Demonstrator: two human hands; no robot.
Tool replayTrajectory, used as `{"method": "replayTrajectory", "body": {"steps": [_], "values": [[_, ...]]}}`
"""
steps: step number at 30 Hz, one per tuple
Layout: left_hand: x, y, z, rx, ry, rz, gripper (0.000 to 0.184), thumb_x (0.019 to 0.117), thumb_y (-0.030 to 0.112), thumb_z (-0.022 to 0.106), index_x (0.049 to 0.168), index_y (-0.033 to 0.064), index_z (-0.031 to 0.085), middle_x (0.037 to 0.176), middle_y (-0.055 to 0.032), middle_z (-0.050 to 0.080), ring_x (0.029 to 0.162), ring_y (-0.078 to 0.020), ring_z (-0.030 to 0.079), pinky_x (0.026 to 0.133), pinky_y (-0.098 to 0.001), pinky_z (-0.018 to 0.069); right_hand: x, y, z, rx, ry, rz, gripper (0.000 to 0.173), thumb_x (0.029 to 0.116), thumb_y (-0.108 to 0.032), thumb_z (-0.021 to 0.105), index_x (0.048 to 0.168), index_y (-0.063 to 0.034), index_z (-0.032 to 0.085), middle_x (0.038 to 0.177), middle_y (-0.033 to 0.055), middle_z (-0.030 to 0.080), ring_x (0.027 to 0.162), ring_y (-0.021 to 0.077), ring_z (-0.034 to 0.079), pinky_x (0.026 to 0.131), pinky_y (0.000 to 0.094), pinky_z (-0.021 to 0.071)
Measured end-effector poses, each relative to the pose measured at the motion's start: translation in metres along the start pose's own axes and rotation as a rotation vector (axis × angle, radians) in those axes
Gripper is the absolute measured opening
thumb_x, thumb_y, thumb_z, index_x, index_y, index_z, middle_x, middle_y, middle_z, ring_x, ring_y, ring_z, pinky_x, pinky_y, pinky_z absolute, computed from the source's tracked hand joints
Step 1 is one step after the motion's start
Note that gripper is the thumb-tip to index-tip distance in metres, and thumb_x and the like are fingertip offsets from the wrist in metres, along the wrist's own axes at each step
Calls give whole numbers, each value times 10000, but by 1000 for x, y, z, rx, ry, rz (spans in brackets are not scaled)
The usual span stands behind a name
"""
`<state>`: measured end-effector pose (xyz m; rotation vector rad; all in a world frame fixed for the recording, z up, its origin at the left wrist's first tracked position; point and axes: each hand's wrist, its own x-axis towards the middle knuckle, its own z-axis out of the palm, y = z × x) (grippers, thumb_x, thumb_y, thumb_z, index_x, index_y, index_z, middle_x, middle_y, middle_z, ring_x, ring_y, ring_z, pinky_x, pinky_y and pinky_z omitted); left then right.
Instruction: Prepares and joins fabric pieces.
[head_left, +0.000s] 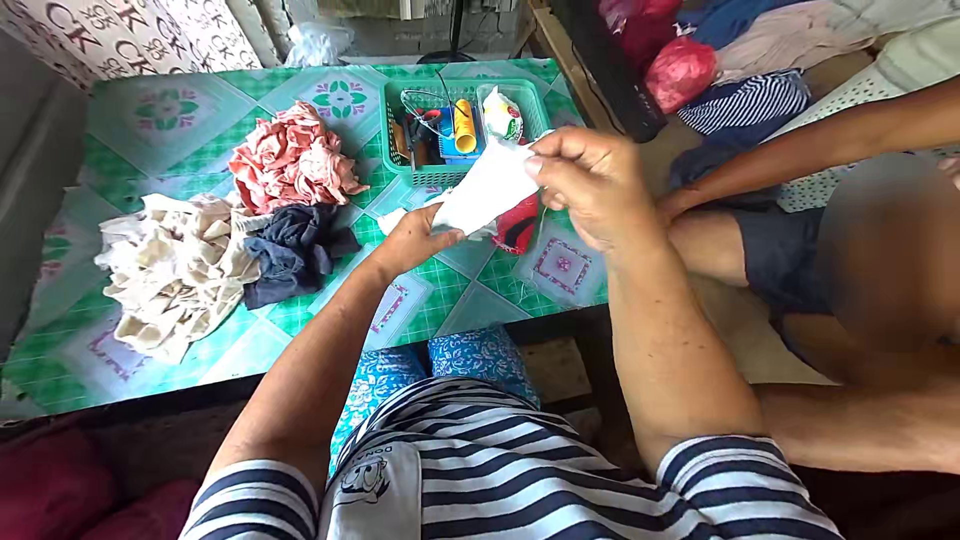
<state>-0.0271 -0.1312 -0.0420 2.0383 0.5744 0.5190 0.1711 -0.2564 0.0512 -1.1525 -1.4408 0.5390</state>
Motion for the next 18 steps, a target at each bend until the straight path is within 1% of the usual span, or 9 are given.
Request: {"method": "replayTrajectory", "body": {"steps": [2,4,6,7,9,11,13,16,18], "values": [[-7,-8,-4,47,13,-71,284,973,118,681,1201,-51,663,1072,-173,717,1000,-206,687,964,-436,527,-4,-6,-8,25,44,-2,89,968,-62,597,942,-85,679,784,-99,625,589,-28,509,534,151,436],[-11,-18,-9,99,22,-107,285,990,140,667,1193,-61,667,1067,-203,710,999,-266,683,956,-489,512,-8,-11,-15,47,75,4,92,974,-65,593,944,-101,671,766,-108,612,570,-27,490,519,149,422],[-14,-23,-18,158,9,-131,303,1007,151,649,1216,-68,668,1115,-237,706,1061,-331,680,992,-546,488,-11,-16,-21,67,114,0,102,974,-61,592,938,-115,671,759,-116,621,561,-29,496,515,147,429],[-16,-25,-23,185,-1,-140,297,1015,149,637,1219,-65,668,1128,-244,703,1078,-349,674,1000,-564,478,-12,-18,-24,80,132,-8,119,978,-59,584,932,-122,673,759,-121,625,557,-29,497,516,147,434],[-20,-31,-34,218,4,-136,273,1024,145,620,1200,-56,676,1113,-241,702,1061,-350,673,983,-571,479,-16,-23,-34,98,164,-25,148,992,-66,563,931,-140,676,763,-130,624,553,-25,498,524,153,449],[-25,-37,-46,217,32,-114,248,1022,141,614,1158,-54,687,1089,-228,703,1029,-325,675,966,-553,491,-20,-25,-42,116,200,-47,175,998,-77,550,915,-168,675,756,-137,623,547,-21,498,524,158,455],[-32,-39,-56,192,66,-123,207,1021,141,619,1111,-31,687,1023,-169,695,929,-225,661,898,-466,521,-27,-25,-50,130,235,-46,192,1002,-82,531,915,-183,671,743,-137,613,543,-16,496,523,161,456],[-49,-40,-67,107,106,-208,187,1011,141,644,1090,-25,678,944,-103,673,824,-116,609,817,-346,517,-39,-19,-63,147,294,1,202,1012,-102,518,915,-206,662,698,-139,584,526,-8,488,524,168,463],[-65,-45,-71,-50,145,-298,169,1003,138,656,1089,-8,661,878,-43,678,749,-58,628,749,-274,549,-48,-11,-67,157,337,50,214,1009,-109,523,896,-221,666,667,-144,571,514,-10,487,517,163,460]]}}
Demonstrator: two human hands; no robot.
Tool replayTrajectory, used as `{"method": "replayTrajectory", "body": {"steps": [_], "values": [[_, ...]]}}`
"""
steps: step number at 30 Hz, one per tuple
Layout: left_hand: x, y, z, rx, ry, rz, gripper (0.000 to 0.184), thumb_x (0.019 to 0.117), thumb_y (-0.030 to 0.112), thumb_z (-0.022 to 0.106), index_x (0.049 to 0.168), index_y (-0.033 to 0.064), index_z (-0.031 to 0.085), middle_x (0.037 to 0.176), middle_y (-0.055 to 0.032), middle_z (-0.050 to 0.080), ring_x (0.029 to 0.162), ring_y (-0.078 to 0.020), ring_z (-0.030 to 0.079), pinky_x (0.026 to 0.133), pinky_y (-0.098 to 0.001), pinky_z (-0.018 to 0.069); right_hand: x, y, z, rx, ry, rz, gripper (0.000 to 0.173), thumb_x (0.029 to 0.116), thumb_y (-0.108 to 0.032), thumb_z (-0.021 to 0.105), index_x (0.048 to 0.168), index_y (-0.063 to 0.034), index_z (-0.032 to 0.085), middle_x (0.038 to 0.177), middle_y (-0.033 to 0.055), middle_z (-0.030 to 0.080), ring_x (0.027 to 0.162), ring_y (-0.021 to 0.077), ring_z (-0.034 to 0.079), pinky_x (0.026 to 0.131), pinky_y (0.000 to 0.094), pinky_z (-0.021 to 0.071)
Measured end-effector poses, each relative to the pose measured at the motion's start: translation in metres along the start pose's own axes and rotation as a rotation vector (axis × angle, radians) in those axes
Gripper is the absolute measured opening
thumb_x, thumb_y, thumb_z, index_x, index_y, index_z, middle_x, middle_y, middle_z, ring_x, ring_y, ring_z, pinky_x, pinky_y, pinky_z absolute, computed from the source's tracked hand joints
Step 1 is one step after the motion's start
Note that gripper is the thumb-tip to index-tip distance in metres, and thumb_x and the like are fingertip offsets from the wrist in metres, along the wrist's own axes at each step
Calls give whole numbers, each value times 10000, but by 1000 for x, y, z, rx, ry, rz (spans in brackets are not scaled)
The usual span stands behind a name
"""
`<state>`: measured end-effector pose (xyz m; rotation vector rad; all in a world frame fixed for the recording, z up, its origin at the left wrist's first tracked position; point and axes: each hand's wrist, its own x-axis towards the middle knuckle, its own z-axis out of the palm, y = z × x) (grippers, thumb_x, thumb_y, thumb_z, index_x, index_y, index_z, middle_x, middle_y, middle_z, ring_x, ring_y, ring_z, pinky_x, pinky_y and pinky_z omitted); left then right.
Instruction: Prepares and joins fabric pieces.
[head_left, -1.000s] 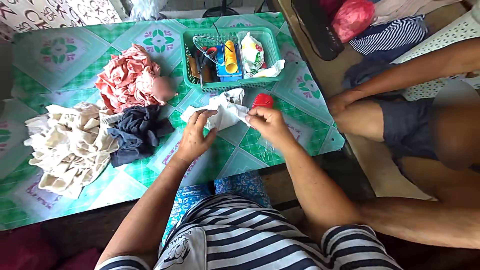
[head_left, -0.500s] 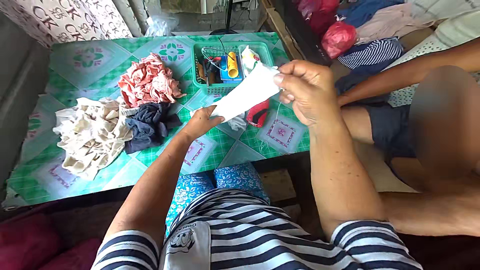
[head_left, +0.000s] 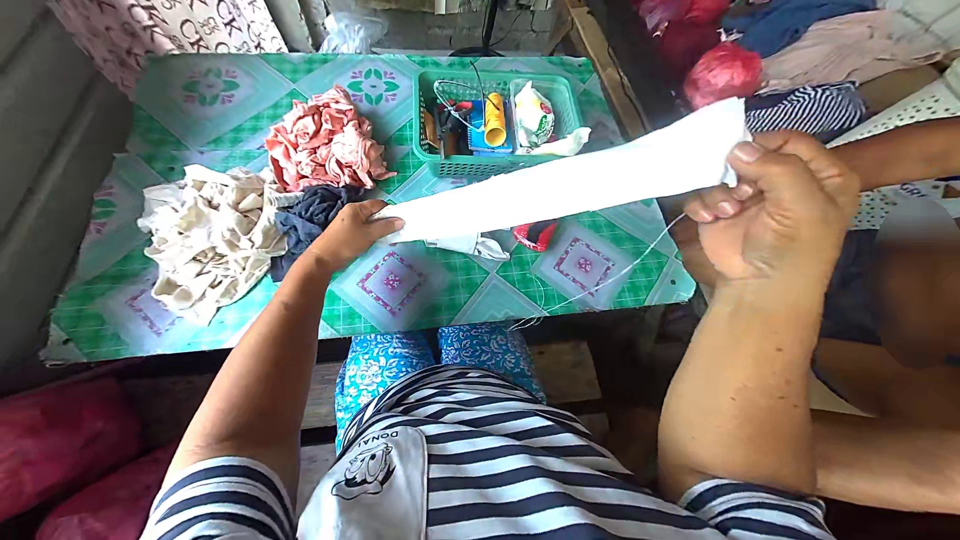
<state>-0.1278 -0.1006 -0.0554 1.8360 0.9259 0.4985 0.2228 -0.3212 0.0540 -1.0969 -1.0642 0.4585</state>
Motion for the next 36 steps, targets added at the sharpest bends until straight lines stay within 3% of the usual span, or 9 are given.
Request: {"method": "replayTrajectory", "body": {"steps": [4,9,11,13,16,21,25,31,36], "values": [[-31,-18,-7,-442,0,-161,141,1026,40,556,1156,44,611,955,15,712,829,-77,709,797,-283,615,-19,30,-7,-35,63,155,202,1001,-110,536,883,-224,653,647,-153,562,491,-23,465,494,148,441],[-63,-38,-3,-568,152,-266,84,1026,52,560,1087,79,611,912,9,717,754,-72,698,712,-253,609,-43,97,-1,-165,30,419,141,994,-89,560,903,-143,653,625,-125,528,461,-22,418,461,153,411],[-71,-41,0,-490,220,-325,68,1023,85,597,1084,57,606,898,-3,695,741,-65,679,698,-250,599,-51,119,5,-410,-73,520,115,1011,-102,597,1049,-19,667,725,-26,539,527,21,421,511,206,413],[-77,-40,0,-397,244,-329,124,1034,113,593,1109,18,623,928,-22,686,792,-73,679,752,-278,598,-54,126,17,-581,-167,560,237,1027,-144,612,1197,11,666,900,82,633,652,91,490,608,290,445],[-88,-38,0,-324,248,-214,112,1036,94,581,1089,16,641,938,-1,694,835,-56,689,796,-279,603,-57,122,33,-631,-210,449,269,1032,-139,600,1239,24,654,985,148,664,759,156,570,706,359,499],[-96,-22,17,-137,290,158,154,960,44,663,1111,16,658,952,23,686,838,11,646,795,-187,555,-63,98,73,-504,-351,22,200,1010,-100,591,1028,51,722,923,93,698,785,34,616,735,205,529],[-99,7,44,-80,263,341,257,924,7,695,1154,37,585,957,10,660,803,3,636,733,-162,549,-69,77,119,-315,-503,-154,199,997,-61,583,1062,42,741,980,112,721,850,69,660,767,205,557],[-93,23,62,-60,236,532,343,914,-17,693,1214,16,530,991,-5,663,871,-12,647,819,-187,554,-61,73,149,-257,-639,-89,275,963,-146,679,1182,15,720,905,69,657,674,15,485,604,148,410],[-93,21,62,-30,219,592,166,950,-21,643,1115,-33,645,1078,-54,672,945,-22,644,867,-185,543,-61,82,158,-116,-645,-34,115,947,-54,664,984,47,705,809,31,633,639,-29,490,591,113,422]]}}
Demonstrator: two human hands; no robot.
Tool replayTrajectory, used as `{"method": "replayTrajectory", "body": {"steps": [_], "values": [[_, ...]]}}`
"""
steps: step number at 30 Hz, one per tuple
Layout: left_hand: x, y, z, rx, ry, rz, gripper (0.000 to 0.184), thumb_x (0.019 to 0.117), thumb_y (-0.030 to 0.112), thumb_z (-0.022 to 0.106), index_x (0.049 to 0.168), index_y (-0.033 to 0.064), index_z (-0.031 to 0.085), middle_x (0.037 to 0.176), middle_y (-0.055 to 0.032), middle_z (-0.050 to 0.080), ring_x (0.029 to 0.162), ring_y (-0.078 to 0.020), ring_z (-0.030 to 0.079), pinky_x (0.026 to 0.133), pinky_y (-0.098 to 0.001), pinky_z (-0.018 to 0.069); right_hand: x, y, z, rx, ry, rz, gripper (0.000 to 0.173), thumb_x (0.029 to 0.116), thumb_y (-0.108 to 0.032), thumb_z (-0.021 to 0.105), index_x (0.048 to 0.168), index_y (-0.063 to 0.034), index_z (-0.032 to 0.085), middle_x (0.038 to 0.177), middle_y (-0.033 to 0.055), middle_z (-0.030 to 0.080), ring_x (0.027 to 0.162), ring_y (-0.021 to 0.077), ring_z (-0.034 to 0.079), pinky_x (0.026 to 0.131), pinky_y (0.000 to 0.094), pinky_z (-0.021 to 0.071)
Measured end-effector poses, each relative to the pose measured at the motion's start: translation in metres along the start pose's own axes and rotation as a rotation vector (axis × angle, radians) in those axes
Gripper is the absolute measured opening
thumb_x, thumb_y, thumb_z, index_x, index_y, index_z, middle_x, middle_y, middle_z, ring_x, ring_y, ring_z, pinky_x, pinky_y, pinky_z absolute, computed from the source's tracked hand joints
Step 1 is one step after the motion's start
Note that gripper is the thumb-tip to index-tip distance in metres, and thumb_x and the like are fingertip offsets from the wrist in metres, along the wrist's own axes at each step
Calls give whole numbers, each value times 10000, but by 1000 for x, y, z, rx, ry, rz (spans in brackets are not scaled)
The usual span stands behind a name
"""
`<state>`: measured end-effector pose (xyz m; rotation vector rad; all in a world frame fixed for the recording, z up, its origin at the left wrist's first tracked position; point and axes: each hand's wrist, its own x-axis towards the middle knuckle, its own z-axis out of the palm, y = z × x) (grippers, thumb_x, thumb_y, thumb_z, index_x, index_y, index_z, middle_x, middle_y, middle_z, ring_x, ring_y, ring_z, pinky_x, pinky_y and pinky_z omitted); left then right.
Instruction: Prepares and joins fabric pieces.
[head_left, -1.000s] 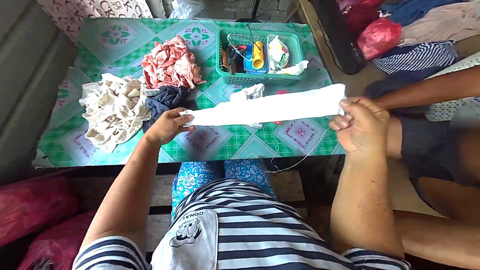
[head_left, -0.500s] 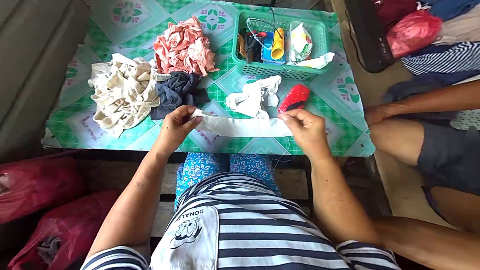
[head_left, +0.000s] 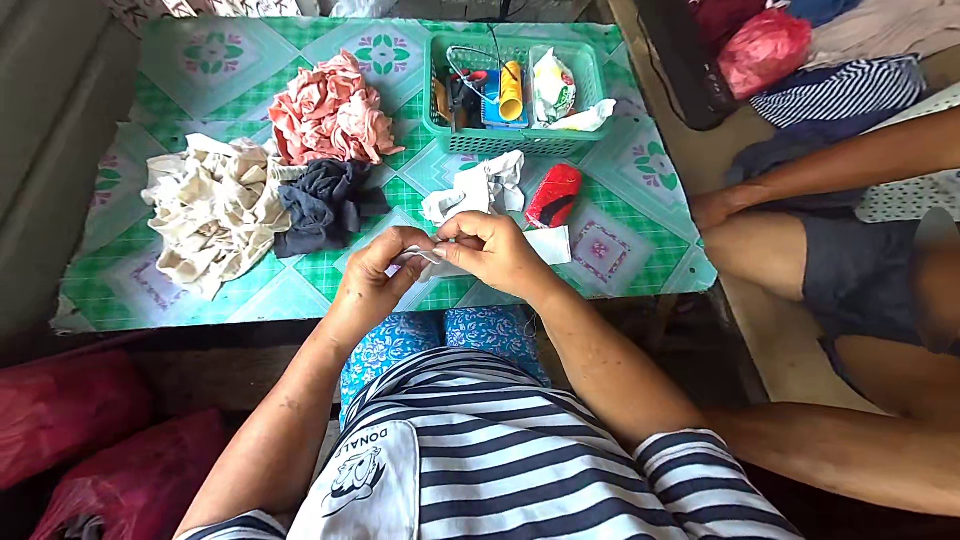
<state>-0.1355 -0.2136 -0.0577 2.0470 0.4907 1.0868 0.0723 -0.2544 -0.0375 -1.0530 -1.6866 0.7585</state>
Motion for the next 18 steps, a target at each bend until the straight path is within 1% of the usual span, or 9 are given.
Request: {"method": "replayTrajectory", "body": {"steps": [2,3,4,5,7,9,11,15,18], "values": [[-3,-2,-2,-21,30,-47,129,969,15,634,1093,-7,662,1103,-40,662,981,-27,645,871,-193,555,0,4,3,24,54,-8,96,949,-38,648,958,45,695,758,5,598,613,-38,458,569,110,391],[-6,-4,-5,-56,48,-81,130,982,46,634,1108,21,658,1161,-32,650,1070,-56,646,923,-232,563,1,6,3,29,90,-9,99,951,-33,640,957,50,694,743,0,592,604,-38,453,562,113,385],[-9,-5,-8,-99,71,-128,130,995,86,634,1121,57,653,1219,-18,634,1152,-85,627,968,-272,556,0,7,0,35,128,-7,106,953,-30,632,965,56,691,744,0,600,604,-38,463,564,118,396],[-13,-7,-13,-147,110,-192,138,1002,117,632,1136,87,646,1239,3,634,1165,-95,625,976,-300,556,0,8,-4,42,167,-1,110,956,-31,627,976,59,687,755,0,615,615,-36,488,577,126,423],[-22,-10,-25,-239,232,-366,135,1019,141,595,1154,148,592,1127,60,676,998,-75,684,877,-311,602,-3,12,-17,70,249,42,111,962,-44,620,995,44,678,814,0,652,665,-12,557,623,166,490],[-32,-13,-42,-257,334,-522,141,1028,149,579,1161,184,547,1014,94,667,867,-53,695,779,-285,623,-8,17,-33,125,342,90,80,970,-60,615,991,-10,674,836,-33,657,685,8,592,642,203,531],[-45,-20,-61,-207,415,-630,139,1031,154,577,1157,191,531,997,108,658,829,-34,685,747,-265,616,-14,19,-50,177,429,135,55,978,-77,613,973,-66,667,831,-65,649,687,19,599,660,226,547],[-70,-37,-98,-68,566,-776,173,1018,186,607,1167,168,519,977,81,631,777,-30,673,702,-256,610,-28,21,-82,252,572,152,107,997,-68,575,954,-123,656,819,-82,665,707,46,636,739,284,595],[-79,-42,-117,63,602,-830,235,1018,214,608,1208,118,508,974,44,600,753,-25,641,686,-257,587,-36,20,-107,272,684,155,137,1004,-92,563,931,-176,645,713,-127,608,619,19,571,692,249,558]]}}
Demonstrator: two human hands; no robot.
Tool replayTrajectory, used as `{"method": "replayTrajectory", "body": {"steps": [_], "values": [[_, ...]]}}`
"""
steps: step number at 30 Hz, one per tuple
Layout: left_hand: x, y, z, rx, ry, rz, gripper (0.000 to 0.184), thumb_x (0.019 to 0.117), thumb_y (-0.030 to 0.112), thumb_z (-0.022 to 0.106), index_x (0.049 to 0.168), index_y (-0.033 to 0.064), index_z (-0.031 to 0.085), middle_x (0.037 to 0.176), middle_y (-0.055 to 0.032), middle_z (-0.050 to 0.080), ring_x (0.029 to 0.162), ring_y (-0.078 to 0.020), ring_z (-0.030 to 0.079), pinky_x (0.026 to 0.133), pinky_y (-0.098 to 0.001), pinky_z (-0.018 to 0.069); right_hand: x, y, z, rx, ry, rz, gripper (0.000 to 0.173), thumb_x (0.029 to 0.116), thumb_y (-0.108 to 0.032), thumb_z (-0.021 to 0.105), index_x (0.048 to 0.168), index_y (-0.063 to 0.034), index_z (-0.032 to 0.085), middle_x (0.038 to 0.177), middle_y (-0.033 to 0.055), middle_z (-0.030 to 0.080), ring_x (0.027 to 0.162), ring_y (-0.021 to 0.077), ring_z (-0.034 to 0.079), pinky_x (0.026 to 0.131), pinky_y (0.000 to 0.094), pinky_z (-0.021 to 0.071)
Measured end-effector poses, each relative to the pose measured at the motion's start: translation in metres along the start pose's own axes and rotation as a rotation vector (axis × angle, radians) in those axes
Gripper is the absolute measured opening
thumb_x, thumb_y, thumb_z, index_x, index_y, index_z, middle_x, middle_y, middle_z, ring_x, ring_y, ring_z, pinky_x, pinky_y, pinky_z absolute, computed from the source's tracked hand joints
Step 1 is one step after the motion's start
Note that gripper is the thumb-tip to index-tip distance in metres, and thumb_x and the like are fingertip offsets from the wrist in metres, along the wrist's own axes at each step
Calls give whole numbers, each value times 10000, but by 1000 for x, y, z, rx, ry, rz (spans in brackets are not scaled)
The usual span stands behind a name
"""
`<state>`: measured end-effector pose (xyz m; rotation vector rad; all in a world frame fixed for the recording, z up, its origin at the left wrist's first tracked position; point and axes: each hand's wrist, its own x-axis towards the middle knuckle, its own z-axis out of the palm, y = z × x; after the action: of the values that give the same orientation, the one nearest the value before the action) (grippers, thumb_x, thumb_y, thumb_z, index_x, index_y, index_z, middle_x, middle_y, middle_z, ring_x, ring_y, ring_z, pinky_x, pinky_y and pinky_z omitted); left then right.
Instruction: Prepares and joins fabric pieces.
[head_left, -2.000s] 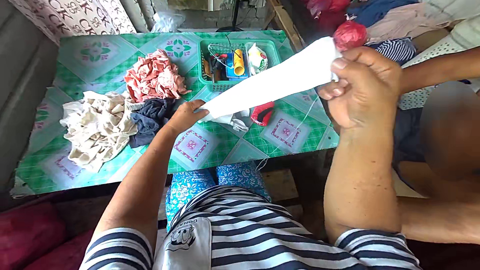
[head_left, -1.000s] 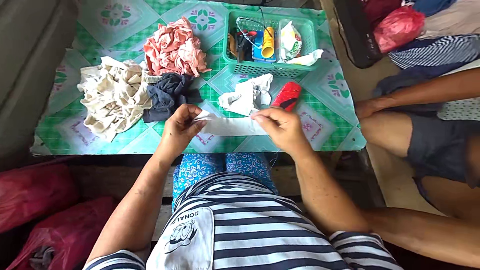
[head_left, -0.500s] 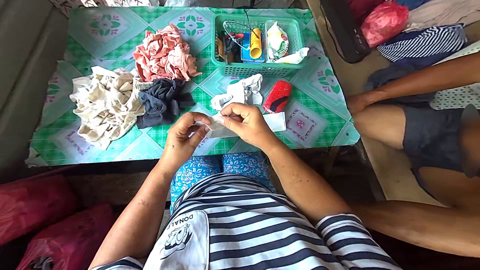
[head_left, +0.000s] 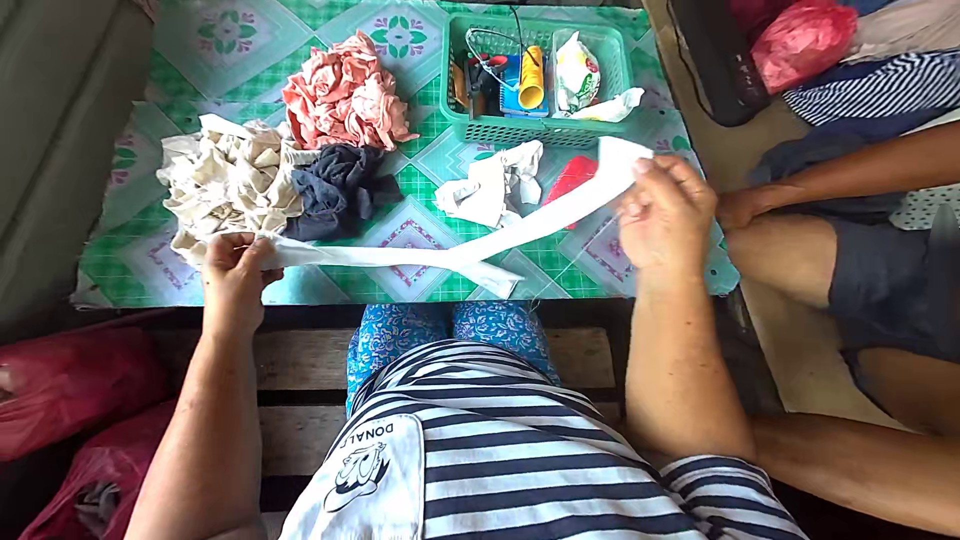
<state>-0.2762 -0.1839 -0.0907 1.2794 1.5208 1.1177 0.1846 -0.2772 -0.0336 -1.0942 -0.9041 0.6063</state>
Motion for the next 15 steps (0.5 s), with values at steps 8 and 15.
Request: {"method": "replayTrajectory", "body": {"steps": [8,15], "values": [[41,21,-29,234,109,108,368,1036,284,564,1305,40,510,1014,-28,605,731,-30,620,675,-257,568,16,-34,-46,53,188,-149,184,1021,-66,517,893,-167,601,630,-105,528,533,31,504,610,214,525],[2,45,24,738,-157,654,365,992,101,600,1285,-115,590,1274,-409,559,1209,-608,528,991,-727,417,19,-48,-57,61,255,-233,209,1055,-75,470,891,-148,576,606,-83,500,512,58,498,610,247,545]]}}
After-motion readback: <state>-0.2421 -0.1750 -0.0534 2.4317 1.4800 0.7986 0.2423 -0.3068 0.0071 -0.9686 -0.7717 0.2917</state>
